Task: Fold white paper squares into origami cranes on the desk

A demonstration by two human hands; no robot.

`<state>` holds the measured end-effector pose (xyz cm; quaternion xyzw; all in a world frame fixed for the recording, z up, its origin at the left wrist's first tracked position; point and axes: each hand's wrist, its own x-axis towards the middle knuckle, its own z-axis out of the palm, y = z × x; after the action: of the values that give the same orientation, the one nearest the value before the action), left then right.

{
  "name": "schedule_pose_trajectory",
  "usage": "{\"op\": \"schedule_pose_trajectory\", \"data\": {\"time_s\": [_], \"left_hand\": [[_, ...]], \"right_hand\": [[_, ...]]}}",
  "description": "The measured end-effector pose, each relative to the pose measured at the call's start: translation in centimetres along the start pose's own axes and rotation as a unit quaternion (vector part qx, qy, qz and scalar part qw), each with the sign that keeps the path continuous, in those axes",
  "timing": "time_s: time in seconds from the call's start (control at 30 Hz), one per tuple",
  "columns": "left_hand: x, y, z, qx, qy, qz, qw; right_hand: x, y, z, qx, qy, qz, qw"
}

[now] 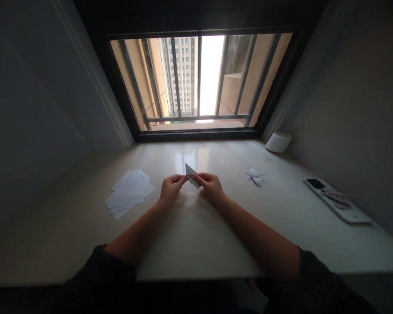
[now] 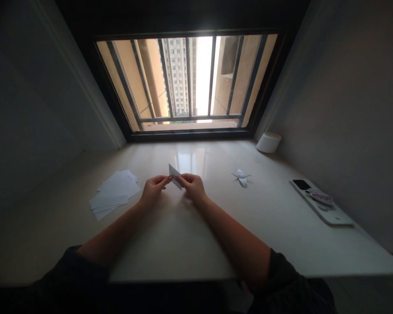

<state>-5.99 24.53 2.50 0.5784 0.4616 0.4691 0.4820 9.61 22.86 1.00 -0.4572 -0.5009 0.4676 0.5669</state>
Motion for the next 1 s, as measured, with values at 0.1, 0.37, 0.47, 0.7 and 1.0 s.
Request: {"op": "schedule_pose_trajectory", "data": {"time_s": [0.1,0.37,0.47,0.7,1.0], "left_hand": [[0.14,-0.05,-0.1,0.007,0.004,0.009,1.0],[-0.09,-0.23,0.19,0.036,-0.016,0.035,0.999],[-0.17,-0.3,0.43,-0.016,-0.038,0.021,0.999],[0.13,-0.3,0.41,-0.1,-0.046,-0.021,0.994],[0.11,-0.39,0.43,-0.13,-0.047,-0.082,0.987]], "right_hand": [[-0.11,0.01,0.19,0.004,-0.022,-0.026,0.999],[-0.42,-0.21,-0.24,-0.139,0.094,-0.142,0.976],[-0.57,-0.5,-0.44,-0.213,0.081,-0.197,0.954],[-0.66,0.05,-0.24,-0.29,0.002,-0.269,0.918],[-0.85,-0.48,-0.31,-0.263,0.031,-0.244,0.933]]}}
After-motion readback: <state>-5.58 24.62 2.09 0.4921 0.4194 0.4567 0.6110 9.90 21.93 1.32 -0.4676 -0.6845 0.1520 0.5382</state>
